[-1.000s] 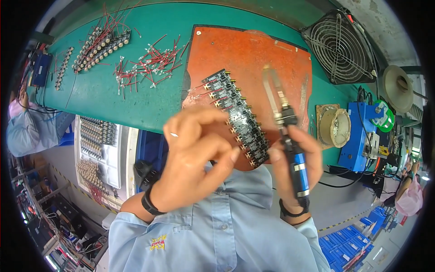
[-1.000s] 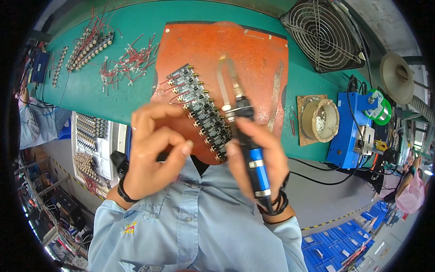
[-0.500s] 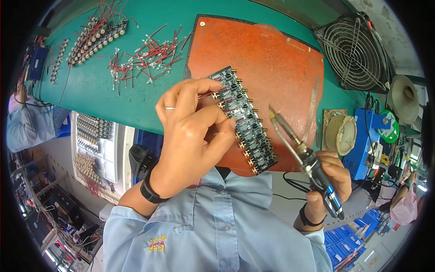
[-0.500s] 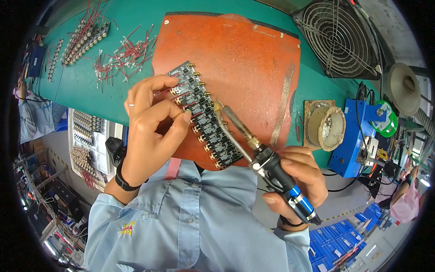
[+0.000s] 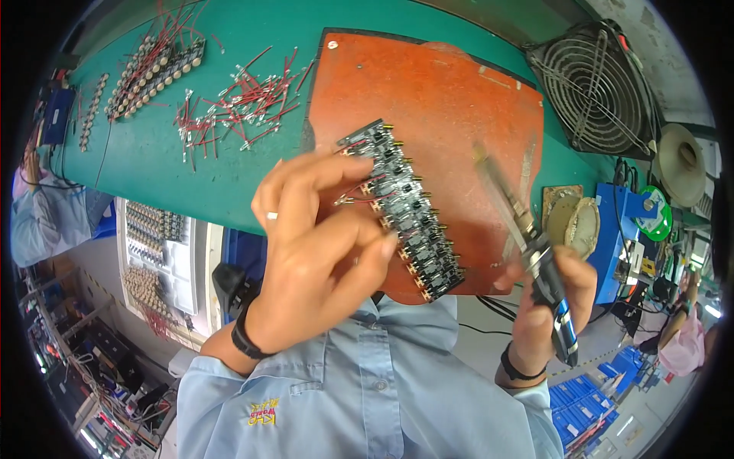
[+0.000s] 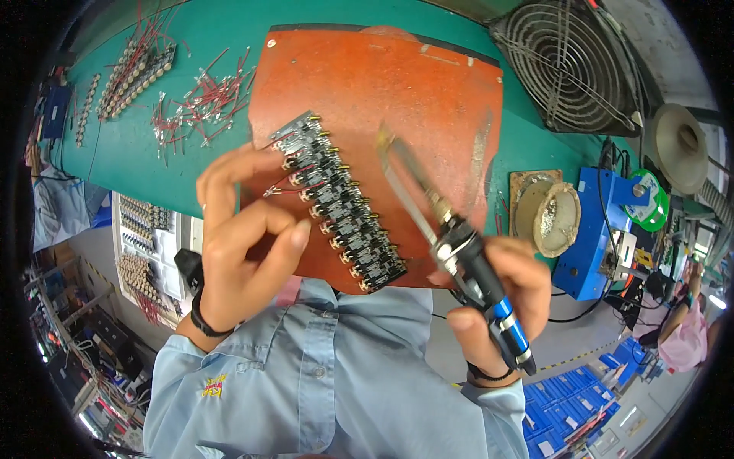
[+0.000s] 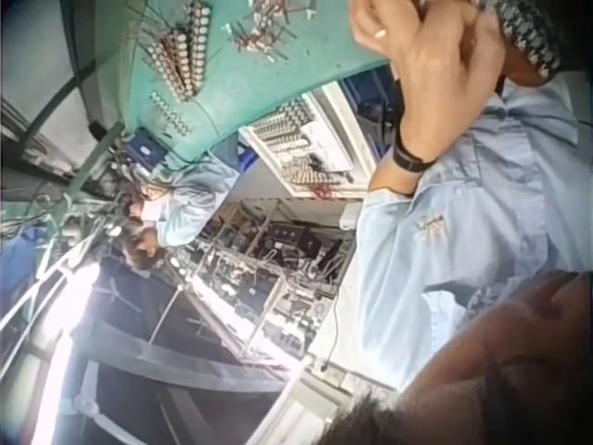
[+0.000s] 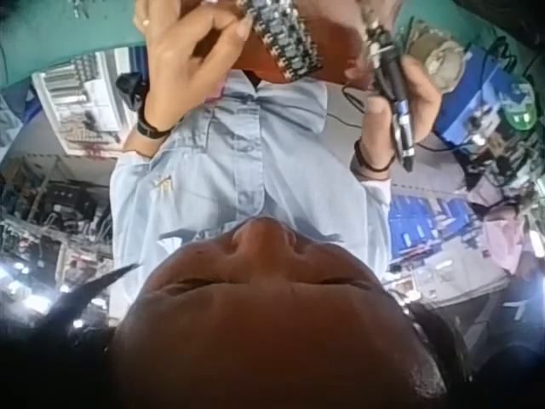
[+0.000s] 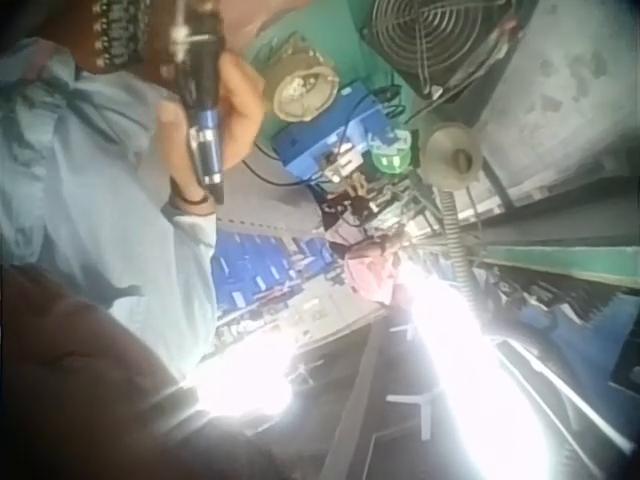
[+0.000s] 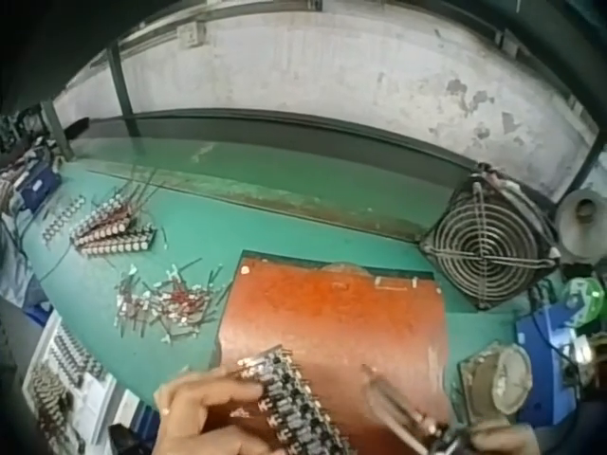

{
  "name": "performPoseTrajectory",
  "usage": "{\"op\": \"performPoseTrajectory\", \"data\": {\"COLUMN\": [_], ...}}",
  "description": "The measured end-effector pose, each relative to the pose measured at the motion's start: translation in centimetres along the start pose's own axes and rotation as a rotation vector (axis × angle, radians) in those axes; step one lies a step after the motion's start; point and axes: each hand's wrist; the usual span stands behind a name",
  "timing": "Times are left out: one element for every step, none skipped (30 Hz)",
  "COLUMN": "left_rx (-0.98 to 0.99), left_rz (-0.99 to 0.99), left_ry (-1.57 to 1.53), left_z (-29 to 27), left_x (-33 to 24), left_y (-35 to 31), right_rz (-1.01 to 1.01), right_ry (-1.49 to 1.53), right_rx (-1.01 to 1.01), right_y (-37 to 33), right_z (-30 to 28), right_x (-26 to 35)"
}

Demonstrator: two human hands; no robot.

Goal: Soldering electronic components onto printed circuit boards at an assembly line station.

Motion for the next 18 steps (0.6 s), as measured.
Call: {"op": "performPoseTrajectory", "data": {"left_rx": [0.003,0.038,0.07,0.102,0.1,0.14,0.181,0.223,0.226,0.231,0.234,0.237,0.236,0.238,0.239,0.24,0.24,0.244], "left_rz": [0.008,0.013,0.019,0.023,0.029,0.042,0.053,0.062,0.064,0.061,0.058,0.055,0.055,0.061,0.067,0.073,0.073,0.069], "left_ry": [-0.012,-0.05,-0.086,-0.12,-0.127,-0.117,-0.103,-0.088,-0.087,-0.091,-0.095,-0.099,-0.099,-0.099,-0.099,-0.099,-0.099,-0.107], "left_z": [-0.2,-0.3,-0.4,-0.5,-0.5,-0.5,-0.6,-0.7,-0.7,-0.7,-0.7,-0.6,-0.6,-0.6,-0.6,-0.6,-0.6,-0.6], "left_x": [-0.4,-0.8,-1.1,-1.4,-1.5,-1.6,-1.7,-1.8,-1.8,-1.9,-1.9,-2.0,-2.0,-2.0,-2.0,-2.0,-2.0,-2.0], "left_y": [-0.1,-0.2,-0.3,-0.4,-0.4,-0.4,-0.4,-0.4,-0.4,-0.5,-0.6,-0.6,-0.7,-0.7,-0.8,-0.8,-0.8,-0.8], "right_rz": [0.143,0.137,0.155,0.173,0.208,0.187,0.178,0.172,0.177,0.167,0.175,0.183,0.196,0.191,0.186,0.181,0.187,0.176], "right_ry": [0.103,0.092,0.145,0.199,0.241,0.254,0.264,0.275,0.281,0.287,0.292,0.298,0.312,0.305,0.305,0.306,0.306,0.308], "right_rx": [-0.168,-0.178,-0.166,-0.151,-0.145,-0.139,-0.127,-0.114,-0.108,-0.102,-0.098,-0.093,-0.086,-0.088,-0.085,-0.082,-0.082,-0.079], "right_y": [-0.4,-0.7,-0.6,-0.5,-0.3,-0.2,-0.1,0.0,-0.1,-0.1,-0.2,-0.2,-0.3,-0.3,-0.3,-0.3,-0.4,-0.4], "right_z": [0.8,1.4,2.0,2.5,2.8,3.0,3.2,3.4,3.6,3.7,3.8,3.9,3.9,4.0,4.0,4.0,4.0,3.9], "right_x": [0.2,0.4,0.3,0.2,0.2,0.3,0.3,0.4,0.4,0.5,0.5,0.5,0.5,0.5,0.4,0.3,0.3,0.2]}}
Point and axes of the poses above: each hand's wrist, its own y-axis towards the middle knuckle, its own z-axis out of the palm, x = y × z, and after that the axes turned 7 degrees about -x, right-handed
